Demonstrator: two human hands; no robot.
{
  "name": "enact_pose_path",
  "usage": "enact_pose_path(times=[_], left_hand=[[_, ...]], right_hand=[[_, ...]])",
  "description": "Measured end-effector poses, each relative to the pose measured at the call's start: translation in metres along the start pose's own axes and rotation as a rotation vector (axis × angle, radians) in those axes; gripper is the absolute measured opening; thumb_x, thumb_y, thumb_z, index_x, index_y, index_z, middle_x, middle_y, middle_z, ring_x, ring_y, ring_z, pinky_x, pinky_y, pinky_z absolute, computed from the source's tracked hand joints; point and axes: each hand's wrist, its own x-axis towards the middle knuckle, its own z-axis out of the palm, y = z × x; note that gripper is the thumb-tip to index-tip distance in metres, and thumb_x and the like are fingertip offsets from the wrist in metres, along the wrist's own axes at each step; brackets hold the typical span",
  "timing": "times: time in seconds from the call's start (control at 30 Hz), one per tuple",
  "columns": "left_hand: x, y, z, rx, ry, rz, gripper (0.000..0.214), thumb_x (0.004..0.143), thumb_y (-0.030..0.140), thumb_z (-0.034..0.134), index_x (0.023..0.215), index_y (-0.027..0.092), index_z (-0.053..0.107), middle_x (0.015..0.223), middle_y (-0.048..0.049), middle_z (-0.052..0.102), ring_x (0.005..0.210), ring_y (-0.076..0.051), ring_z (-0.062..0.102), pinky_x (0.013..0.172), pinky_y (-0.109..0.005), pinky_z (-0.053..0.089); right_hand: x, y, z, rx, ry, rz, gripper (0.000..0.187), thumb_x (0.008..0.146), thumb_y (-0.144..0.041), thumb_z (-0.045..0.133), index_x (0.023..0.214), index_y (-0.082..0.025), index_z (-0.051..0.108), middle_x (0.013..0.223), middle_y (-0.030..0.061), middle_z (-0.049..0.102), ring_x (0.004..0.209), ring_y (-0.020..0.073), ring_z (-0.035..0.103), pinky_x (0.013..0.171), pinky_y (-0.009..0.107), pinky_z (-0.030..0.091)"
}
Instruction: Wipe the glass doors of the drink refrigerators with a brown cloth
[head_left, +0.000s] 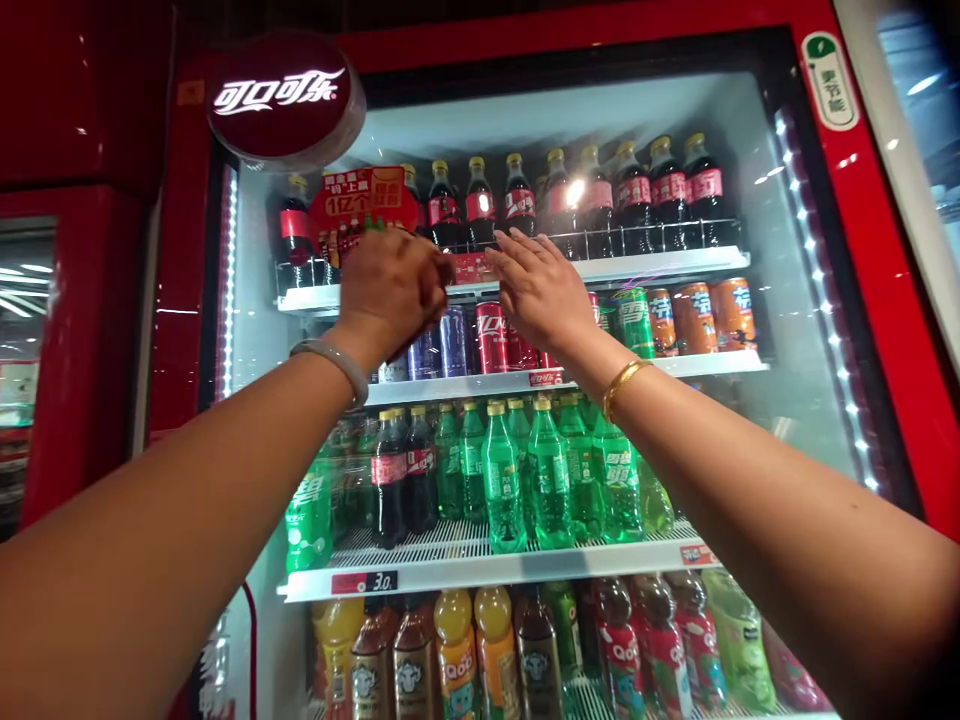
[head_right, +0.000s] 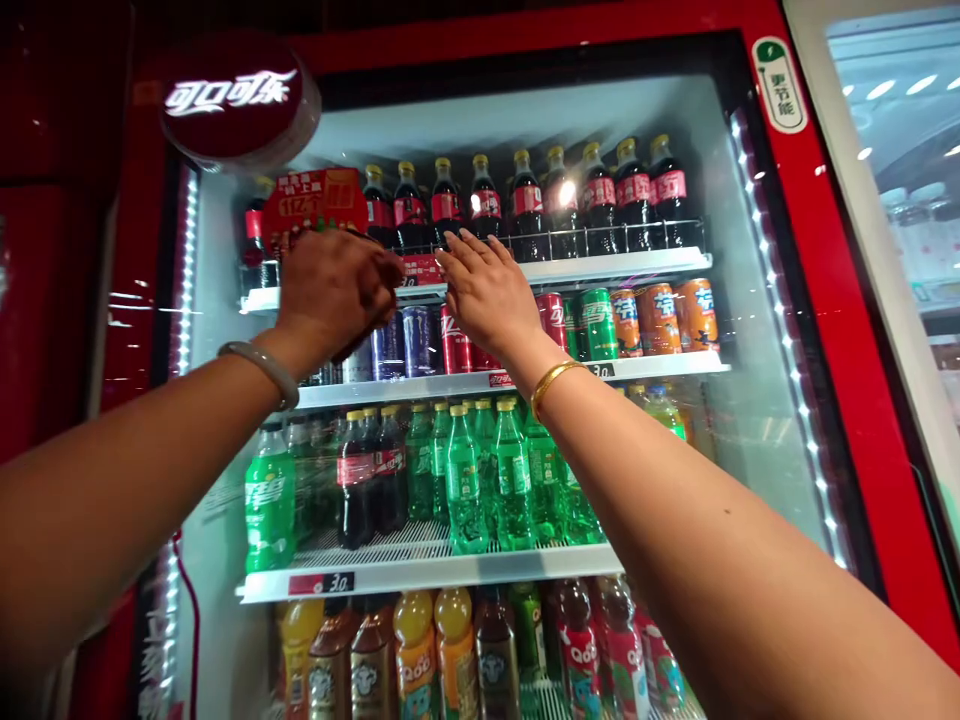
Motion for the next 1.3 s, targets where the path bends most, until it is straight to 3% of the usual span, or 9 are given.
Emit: enact_pose_path(times=[0.1, 0.17, 0.33, 0.53, 0.7, 0.83, 0.93, 1.13, 1.3], left_hand=[[0.001, -0.008, 0.0, 0.035, 0.154, -0.351, 0.032, 0.09, 0.031, 0.063, 0.119, 0.019, 0.064, 0.127, -0.0126, 0.063, 0.12, -0.034, 0.052, 0.104, -0.058, 0.043], [-0.006, 0.0, 0.001, 0.05, 0.139, -0.41, 0.036, 0.09, 0.034, 0.064, 0.123, 0.019, 0.063, 0.133, -0.0141, 0.06, 0.125, -0.036, 0.05, 0.105, -0.059, 0.043], [-0.034, 0.009, -0.008, 0.042, -0.009, -0.159, 0.036, 0.093, 0.038, 0.061, 0.124, 0.019, 0.063, 0.134, -0.014, 0.059, 0.127, -0.035, 0.051, 0.107, -0.056, 0.041], [-0.042, -0.059, -0.03, -0.009, -0.164, 0.009, 0.034, 0.086, 0.039, 0.067, 0.117, 0.023, 0.067, 0.128, -0.0058, 0.066, 0.123, -0.029, 0.055, 0.111, -0.049, 0.041], [-0.061, -0.069, -0.023, 0.078, 0.101, -0.336, 0.037, 0.088, 0.038, 0.061, 0.12, 0.019, 0.062, 0.128, -0.016, 0.063, 0.124, -0.038, 0.053, 0.106, -0.062, 0.041], [-0.078, -0.041, -0.016, 0.022, 0.016, -0.102, 0.04, 0.085, 0.04, 0.065, 0.122, 0.023, 0.065, 0.132, -0.0125, 0.064, 0.123, -0.036, 0.055, 0.105, -0.057, 0.042], [-0.073, -0.051, -0.022, -0.018, -0.093, 0.033, 0.042, 0.08, 0.041, 0.071, 0.119, 0.026, 0.068, 0.132, -0.0068, 0.067, 0.119, -0.031, 0.058, 0.106, -0.05, 0.045], [-0.076, -0.078, -0.021, 0.06, 0.157, -0.288, 0.034, 0.089, 0.033, 0.061, 0.12, 0.018, 0.059, 0.128, -0.013, 0.062, 0.125, -0.033, 0.052, 0.11, -0.061, 0.04], [-0.118, -0.072, -0.028, -0.019, -0.06, 0.008, 0.044, 0.081, 0.043, 0.07, 0.121, 0.028, 0.062, 0.132, -0.0054, 0.064, 0.123, -0.031, 0.057, 0.108, -0.054, 0.044]], right_hand=[[0.0, 0.002, -0.002, -0.002, -0.005, 0.001, 0.055, 0.098, -0.023, 0.043, 0.152, -0.02, 0.052, 0.167, 0.0046, 0.045, 0.159, 0.0225, 0.037, 0.135, 0.048, 0.025], [0.004, -0.003, -0.001, -0.001, -0.019, 0.038, 0.054, 0.098, -0.021, 0.041, 0.151, -0.021, 0.054, 0.167, 0.0037, 0.045, 0.159, 0.0217, 0.037, 0.135, 0.048, 0.025], [0.028, -0.059, 0.019, -0.01, -0.058, 0.24, 0.057, 0.1, -0.021, 0.037, 0.156, -0.012, 0.046, 0.171, 0.0104, 0.036, 0.163, 0.0283, 0.027, 0.137, 0.06, 0.01], [0.033, -0.123, 0.042, 0.03, -0.046, 0.136, 0.056, 0.104, -0.02, 0.033, 0.158, -0.01, 0.043, 0.173, 0.0141, 0.032, 0.164, 0.0269, 0.024, 0.138, 0.052, 0.013], [0.029, -0.123, 0.045, 0.053, -0.038, 0.137, 0.058, 0.101, -0.021, 0.04, 0.158, -0.008, 0.042, 0.173, 0.0164, 0.031, 0.164, 0.0287, 0.023, 0.138, 0.054, 0.012], [0.029, -0.12, 0.047, 0.064, -0.041, 0.123, 0.057, 0.103, -0.021, 0.036, 0.158, -0.008, 0.042, 0.173, 0.0175, 0.029, 0.165, 0.0296, 0.021, 0.138, 0.054, 0.01], [0.028, -0.12, 0.048, 0.072, -0.039, 0.118, 0.057, 0.104, -0.021, 0.035, 0.158, -0.008, 0.042, 0.173, 0.0182, 0.03, 0.164, 0.0304, 0.022, 0.138, 0.055, 0.011], [0.023, -0.12, 0.052, 0.082, -0.052, -0.202, 0.049, 0.105, -0.024, 0.037, 0.151, -0.022, 0.053, 0.17, 0.0057, 0.04, 0.163, 0.0216, 0.028, 0.138, 0.051, 0.014], [0.023, -0.12, 0.055, 0.101, -0.082, -0.201, 0.049, 0.105, -0.026, 0.038, 0.153, -0.022, 0.05, 0.169, 0.0079, 0.041, 0.161, 0.0245, 0.033, 0.137, 0.054, 0.019]])
